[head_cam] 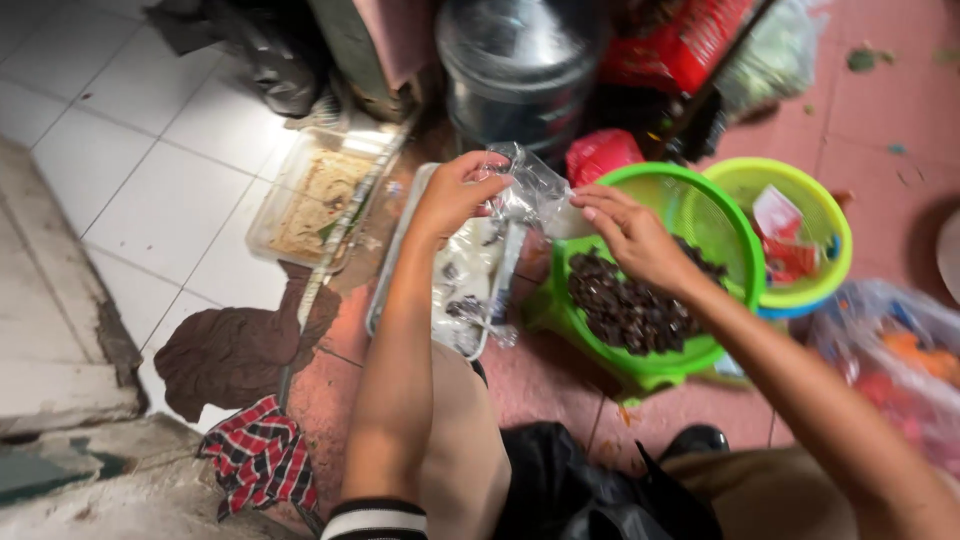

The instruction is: Packing portions of wood ear mushrooms and a white food substance into small plastic bags.

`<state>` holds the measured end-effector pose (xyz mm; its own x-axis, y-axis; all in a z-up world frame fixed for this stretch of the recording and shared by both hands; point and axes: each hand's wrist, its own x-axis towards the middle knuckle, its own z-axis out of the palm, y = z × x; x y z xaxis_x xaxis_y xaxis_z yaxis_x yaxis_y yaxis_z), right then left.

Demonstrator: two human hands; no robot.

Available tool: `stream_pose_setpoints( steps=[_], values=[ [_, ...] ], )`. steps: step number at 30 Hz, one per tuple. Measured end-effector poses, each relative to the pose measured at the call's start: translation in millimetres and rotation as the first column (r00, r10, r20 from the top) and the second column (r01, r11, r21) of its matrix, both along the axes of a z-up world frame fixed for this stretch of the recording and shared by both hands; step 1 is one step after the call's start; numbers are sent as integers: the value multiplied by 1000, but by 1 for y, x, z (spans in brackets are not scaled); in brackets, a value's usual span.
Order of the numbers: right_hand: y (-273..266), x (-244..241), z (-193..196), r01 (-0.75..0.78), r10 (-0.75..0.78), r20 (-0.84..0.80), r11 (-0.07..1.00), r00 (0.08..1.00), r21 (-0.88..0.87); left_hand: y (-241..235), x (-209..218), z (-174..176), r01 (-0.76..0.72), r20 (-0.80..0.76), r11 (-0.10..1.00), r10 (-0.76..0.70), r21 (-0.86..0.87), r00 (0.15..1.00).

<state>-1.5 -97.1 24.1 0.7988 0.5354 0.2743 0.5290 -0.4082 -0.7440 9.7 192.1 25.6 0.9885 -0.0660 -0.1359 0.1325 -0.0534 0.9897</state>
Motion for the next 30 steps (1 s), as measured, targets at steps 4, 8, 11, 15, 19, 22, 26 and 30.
stream_pose_setpoints(
  steps=[4,8,11,15,19,22,26,30],
  values=[
    [-45,-21,19,214,-168,247,961,954,-176,-109,19,-60,129,326,991,-114,-25,938],
    [-81,-22,-3,460,-413,-393,888,822,28,-189,9,-70,145,260,987,-122,-72,958],
    [-113,-12,-39,486,-340,-552,863,761,138,-205,8,-75,112,175,990,-97,-80,980],
    [-104,-22,-27,485,-462,-435,872,773,-65,-206,19,-109,-26,137,985,50,-173,989],
    [-101,-13,-50,456,-371,-513,889,774,45,-203,14,-105,-101,-262,832,-54,-545,964],
    [-106,1,-50,509,-315,-582,836,750,204,-201,16,-111,-41,-205,737,-134,-675,970],
    [-96,-4,-27,605,99,-820,626,564,492,-198,5,-70,-45,-134,633,-94,-773,986],
    [-102,-12,2,536,373,-678,420,633,732,-193,-12,-41,146,27,517,-231,-844,973]
  ],
)
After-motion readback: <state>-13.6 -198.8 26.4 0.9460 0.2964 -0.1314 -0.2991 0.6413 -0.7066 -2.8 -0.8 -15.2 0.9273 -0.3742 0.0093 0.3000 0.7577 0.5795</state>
